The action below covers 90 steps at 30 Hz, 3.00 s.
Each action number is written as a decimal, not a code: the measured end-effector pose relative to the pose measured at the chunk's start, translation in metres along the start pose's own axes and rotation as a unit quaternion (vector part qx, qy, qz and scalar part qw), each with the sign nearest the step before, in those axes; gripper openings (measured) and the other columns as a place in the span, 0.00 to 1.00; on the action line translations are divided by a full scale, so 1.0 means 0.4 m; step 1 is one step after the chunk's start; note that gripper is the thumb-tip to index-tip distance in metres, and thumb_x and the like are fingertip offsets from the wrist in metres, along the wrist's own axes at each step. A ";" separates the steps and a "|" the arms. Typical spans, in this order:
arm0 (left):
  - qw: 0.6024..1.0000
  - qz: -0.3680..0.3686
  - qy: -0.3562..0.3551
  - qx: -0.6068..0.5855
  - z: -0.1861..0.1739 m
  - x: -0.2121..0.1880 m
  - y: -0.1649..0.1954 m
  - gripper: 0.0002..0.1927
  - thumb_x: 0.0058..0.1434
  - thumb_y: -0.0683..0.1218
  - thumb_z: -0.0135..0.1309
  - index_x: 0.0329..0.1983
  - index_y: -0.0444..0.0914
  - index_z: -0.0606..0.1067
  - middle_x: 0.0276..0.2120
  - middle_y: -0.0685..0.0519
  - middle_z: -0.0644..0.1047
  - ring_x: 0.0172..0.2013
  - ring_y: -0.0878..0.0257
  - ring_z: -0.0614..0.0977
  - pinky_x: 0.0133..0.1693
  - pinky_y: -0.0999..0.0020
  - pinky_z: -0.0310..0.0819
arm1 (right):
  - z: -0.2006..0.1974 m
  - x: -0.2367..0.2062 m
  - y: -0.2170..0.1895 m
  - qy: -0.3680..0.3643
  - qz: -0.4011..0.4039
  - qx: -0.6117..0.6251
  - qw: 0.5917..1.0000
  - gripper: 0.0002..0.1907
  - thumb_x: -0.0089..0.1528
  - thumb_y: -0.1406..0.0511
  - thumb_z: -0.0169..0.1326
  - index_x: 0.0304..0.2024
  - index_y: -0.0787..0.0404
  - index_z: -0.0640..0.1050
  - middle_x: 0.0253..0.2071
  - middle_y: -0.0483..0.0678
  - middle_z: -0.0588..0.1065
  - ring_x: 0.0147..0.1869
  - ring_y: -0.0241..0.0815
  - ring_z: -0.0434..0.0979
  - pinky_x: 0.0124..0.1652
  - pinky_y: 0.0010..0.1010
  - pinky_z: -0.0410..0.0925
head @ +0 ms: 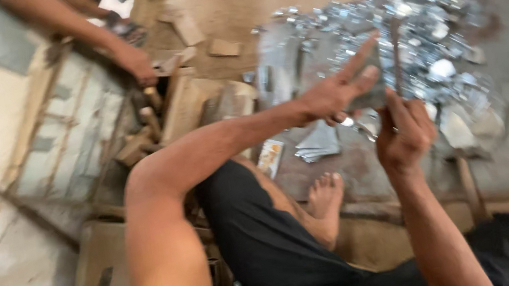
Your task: The person sits on the floor at a low workbench and cuts small pieces from thin metal sheets using hand shears, trimming edges and placing the cut pieces and scraps onto the bench among piles of similar cut metal pieces.
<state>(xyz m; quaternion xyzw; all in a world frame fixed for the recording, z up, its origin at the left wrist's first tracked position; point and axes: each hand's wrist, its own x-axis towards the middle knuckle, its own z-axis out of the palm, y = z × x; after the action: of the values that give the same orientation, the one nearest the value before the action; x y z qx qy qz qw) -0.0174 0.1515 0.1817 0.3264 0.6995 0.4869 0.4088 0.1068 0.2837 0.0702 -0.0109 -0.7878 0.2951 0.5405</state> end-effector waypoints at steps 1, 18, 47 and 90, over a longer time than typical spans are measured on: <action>1.000 0.005 0.003 -0.009 -0.006 -0.012 -0.009 0.41 0.66 0.70 0.40 0.77 0.71 0.36 0.37 0.48 0.78 0.20 0.69 0.68 0.18 0.74 0.65 | 0.009 -0.007 -0.008 -0.010 -0.010 0.007 1.000 0.14 0.68 0.77 0.63 0.57 0.70 0.81 0.37 0.55 0.75 0.39 0.53 0.75 0.35 0.37 0.66; 0.953 0.207 0.049 0.215 -0.025 0.034 -0.341 0.40 0.74 0.70 0.40 0.80 0.68 0.34 0.81 0.51 0.47 0.65 0.36 0.70 0.59 0.49 0.71 | 0.086 -0.134 0.030 -0.168 0.461 0.297 0.819 0.07 0.68 0.68 0.60 0.45 0.68 0.80 0.32 0.42 0.75 0.30 0.28 0.70 0.29 0.22 0.63; 0.905 0.296 0.295 0.085 0.084 -0.030 -0.401 0.17 0.61 0.40 0.67 0.54 0.37 0.80 0.42 0.47 0.83 0.38 0.60 0.86 0.40 0.67 0.81 | 0.064 -0.223 0.101 0.071 0.578 0.431 0.689 0.03 0.64 0.71 0.59 0.34 0.63 0.79 0.31 0.44 0.77 0.28 0.31 0.68 0.28 0.25 0.61; 0.917 0.087 -0.092 -0.379 0.076 0.065 -0.546 0.51 0.68 0.73 0.41 0.81 0.52 0.29 0.76 0.43 0.60 0.61 0.48 0.75 0.61 0.46 0.74 | -0.035 -0.241 0.181 -0.245 0.503 0.228 0.797 0.19 0.66 0.68 0.62 0.26 0.63 0.66 0.25 0.34 0.61 0.30 0.23 0.56 0.27 0.22 0.51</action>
<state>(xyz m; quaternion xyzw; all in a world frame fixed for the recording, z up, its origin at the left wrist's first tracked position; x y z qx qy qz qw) -0.0149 0.1182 -0.0377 0.2496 0.3907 0.7171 0.5204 0.1371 0.3175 -0.0425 -0.2098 -0.6873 0.6894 0.0915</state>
